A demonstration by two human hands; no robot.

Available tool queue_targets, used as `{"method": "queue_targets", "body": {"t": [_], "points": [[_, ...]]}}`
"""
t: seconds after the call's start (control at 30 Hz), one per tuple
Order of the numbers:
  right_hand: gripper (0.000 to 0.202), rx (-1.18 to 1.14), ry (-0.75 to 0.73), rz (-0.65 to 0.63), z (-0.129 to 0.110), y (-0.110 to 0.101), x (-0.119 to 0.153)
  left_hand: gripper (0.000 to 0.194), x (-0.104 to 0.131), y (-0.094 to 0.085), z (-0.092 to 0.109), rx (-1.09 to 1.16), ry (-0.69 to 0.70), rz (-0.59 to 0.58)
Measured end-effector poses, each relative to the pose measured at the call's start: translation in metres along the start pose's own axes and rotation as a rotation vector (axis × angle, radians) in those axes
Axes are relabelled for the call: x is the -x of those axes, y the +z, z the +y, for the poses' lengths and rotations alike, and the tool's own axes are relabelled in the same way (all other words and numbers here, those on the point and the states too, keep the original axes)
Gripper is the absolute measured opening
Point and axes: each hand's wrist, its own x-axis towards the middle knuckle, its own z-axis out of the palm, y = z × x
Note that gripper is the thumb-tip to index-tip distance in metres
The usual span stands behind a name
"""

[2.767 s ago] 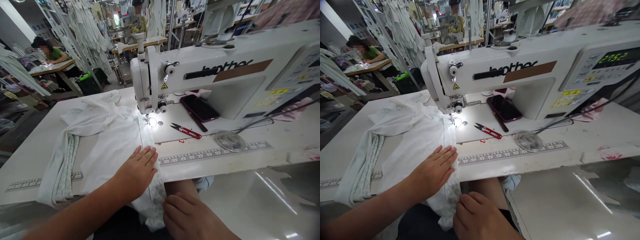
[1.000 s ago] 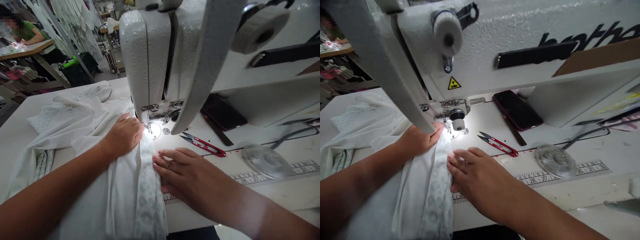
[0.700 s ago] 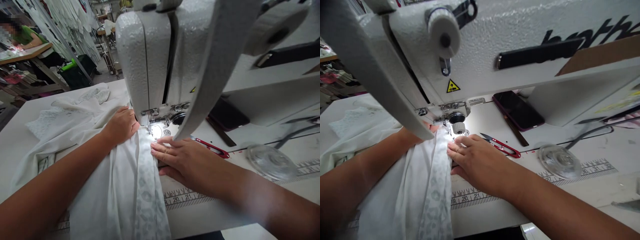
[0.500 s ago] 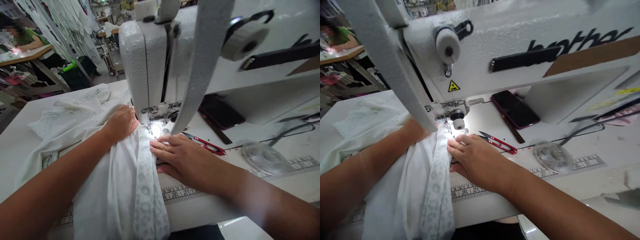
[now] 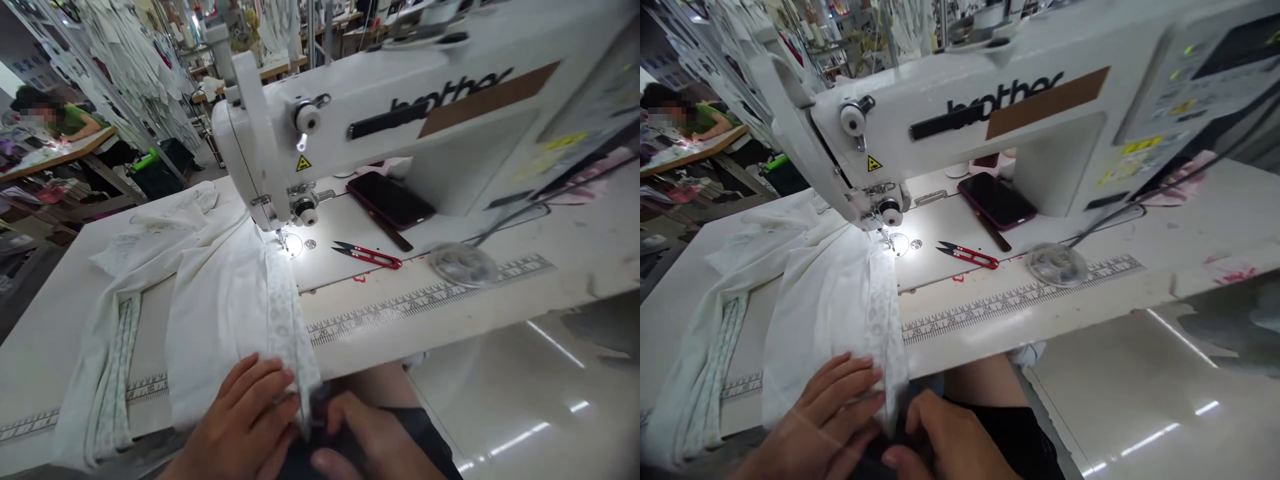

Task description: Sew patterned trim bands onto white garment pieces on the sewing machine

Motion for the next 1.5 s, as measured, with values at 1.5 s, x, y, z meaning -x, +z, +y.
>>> {"method": "queue_targets", "body": {"t": [1.5], "points": [[0.014, 0.638, -0.896, 0.331, 0.003, -0.016, -0.007, 0.033, -0.070, -0.012, -0.084, -0.301, -0.816, -0.012]]}}
